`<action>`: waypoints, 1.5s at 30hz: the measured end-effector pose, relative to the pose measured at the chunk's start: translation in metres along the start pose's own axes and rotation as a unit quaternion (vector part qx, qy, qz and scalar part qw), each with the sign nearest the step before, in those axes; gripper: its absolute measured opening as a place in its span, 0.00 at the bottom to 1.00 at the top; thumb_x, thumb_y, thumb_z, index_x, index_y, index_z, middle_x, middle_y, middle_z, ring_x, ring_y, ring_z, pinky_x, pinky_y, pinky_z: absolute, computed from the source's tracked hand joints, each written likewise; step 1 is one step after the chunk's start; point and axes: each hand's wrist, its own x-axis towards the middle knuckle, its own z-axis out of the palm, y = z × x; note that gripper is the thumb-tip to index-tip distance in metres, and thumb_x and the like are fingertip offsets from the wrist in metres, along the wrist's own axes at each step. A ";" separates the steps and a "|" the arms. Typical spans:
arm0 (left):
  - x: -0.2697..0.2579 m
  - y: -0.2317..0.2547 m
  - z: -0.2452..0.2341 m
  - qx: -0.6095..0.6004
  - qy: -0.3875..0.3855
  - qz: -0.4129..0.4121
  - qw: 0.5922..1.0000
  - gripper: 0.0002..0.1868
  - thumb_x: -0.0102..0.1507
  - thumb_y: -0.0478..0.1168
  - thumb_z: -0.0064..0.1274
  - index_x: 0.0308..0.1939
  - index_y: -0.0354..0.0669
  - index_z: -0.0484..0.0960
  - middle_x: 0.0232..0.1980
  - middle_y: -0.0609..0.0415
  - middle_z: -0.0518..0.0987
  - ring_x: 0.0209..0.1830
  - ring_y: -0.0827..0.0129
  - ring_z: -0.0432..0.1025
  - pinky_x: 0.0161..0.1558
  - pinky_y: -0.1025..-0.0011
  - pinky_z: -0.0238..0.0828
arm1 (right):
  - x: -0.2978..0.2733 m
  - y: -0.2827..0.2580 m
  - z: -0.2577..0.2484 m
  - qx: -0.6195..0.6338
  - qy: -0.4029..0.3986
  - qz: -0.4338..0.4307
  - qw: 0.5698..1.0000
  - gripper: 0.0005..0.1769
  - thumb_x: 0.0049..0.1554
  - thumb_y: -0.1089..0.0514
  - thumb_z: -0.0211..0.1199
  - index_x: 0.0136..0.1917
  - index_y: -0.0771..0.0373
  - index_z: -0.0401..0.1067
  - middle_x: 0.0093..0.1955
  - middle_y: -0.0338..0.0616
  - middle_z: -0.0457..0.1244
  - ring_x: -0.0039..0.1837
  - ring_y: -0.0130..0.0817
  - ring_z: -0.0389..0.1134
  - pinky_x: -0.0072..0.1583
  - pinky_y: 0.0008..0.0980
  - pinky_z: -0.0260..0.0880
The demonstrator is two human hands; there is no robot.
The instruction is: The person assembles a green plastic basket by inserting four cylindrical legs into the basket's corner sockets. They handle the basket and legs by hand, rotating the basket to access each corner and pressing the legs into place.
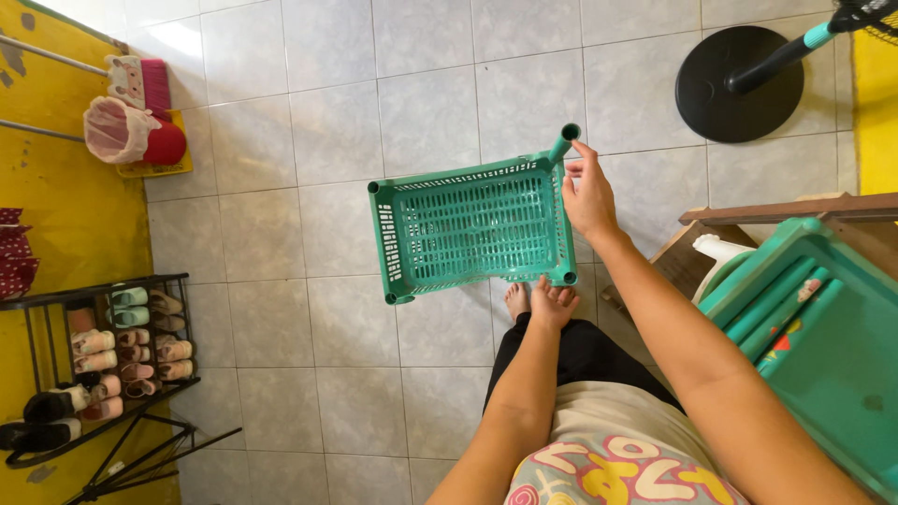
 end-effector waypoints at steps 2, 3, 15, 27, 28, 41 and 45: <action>0.004 0.002 -0.007 -0.037 0.016 0.007 0.999 0.42 0.66 0.61 0.44 0.80 0.55 0.51 0.78 0.49 0.60 0.80 0.49 0.54 0.72 0.41 0.49 | 0.010 -0.003 -0.003 -0.112 0.000 -0.038 0.993 0.32 0.57 0.66 0.60 0.74 0.60 0.59 0.55 0.53 0.66 0.56 0.50 0.69 0.52 0.46 0.71; 0.006 0.004 -0.010 -0.064 0.032 0.010 0.997 0.42 0.67 0.61 0.45 0.81 0.57 0.46 0.79 0.47 0.58 0.81 0.46 0.53 0.73 0.41 0.48 | 0.015 -0.004 -0.004 -0.168 -0.001 -0.058 0.984 0.33 0.56 0.66 0.61 0.74 0.59 0.60 0.54 0.54 0.66 0.56 0.52 0.67 0.51 0.48 0.70; 0.002 0.036 -0.031 -0.042 0.093 0.062 0.993 0.52 0.54 0.78 0.44 0.76 0.59 0.61 0.78 0.57 0.59 0.75 0.51 0.56 0.67 0.38 0.47 | -0.011 0.006 -0.039 -0.323 0.091 -0.121 0.934 0.09 0.61 0.54 0.68 0.54 0.53 0.73 0.63 0.39 0.62 0.62 0.43 0.63 0.57 0.47 0.61; -0.007 0.148 -0.051 0.127 0.088 0.179 0.972 0.52 0.55 0.75 0.49 0.75 0.53 0.62 0.71 0.43 0.69 0.68 0.52 0.67 0.67 0.51 0.60 | -0.085 0.007 -0.067 -0.252 0.031 -0.113 0.961 0.10 0.61 0.58 0.67 0.50 0.63 0.69 0.53 0.46 0.63 0.55 0.49 0.65 0.55 0.48 0.63; -0.008 0.158 -0.053 0.173 0.124 0.203 0.956 0.52 0.54 0.74 0.49 0.76 0.55 0.61 0.71 0.44 0.69 0.68 0.54 0.67 0.66 0.53 0.58 | -0.094 0.003 -0.068 -0.254 0.021 -0.117 0.960 0.09 0.61 0.57 0.67 0.49 0.62 0.69 0.52 0.47 0.63 0.54 0.50 0.66 0.54 0.48 0.63; -0.016 0.091 -0.054 0.490 0.340 0.443 0.669 0.24 0.59 0.47 0.62 0.51 0.34 0.77 0.55 0.39 0.79 0.58 0.52 0.72 0.61 0.61 0.68 | -0.184 -0.012 -0.055 -0.244 -0.178 0.131 0.944 0.23 0.57 0.37 0.67 0.41 0.59 0.70 0.39 0.46 0.69 0.41 0.46 0.70 0.45 0.45 0.68; -0.013 0.043 -0.049 0.599 0.255 0.349 0.673 0.17 0.59 0.44 0.61 0.49 0.41 0.80 0.49 0.39 0.82 0.54 0.44 0.75 0.57 0.52 0.69 | -0.155 0.043 -0.026 -0.068 -0.237 0.381 0.891 0.25 0.58 0.36 0.64 0.47 0.60 0.64 0.43 0.52 0.70 0.40 0.44 0.75 0.36 0.40 0.74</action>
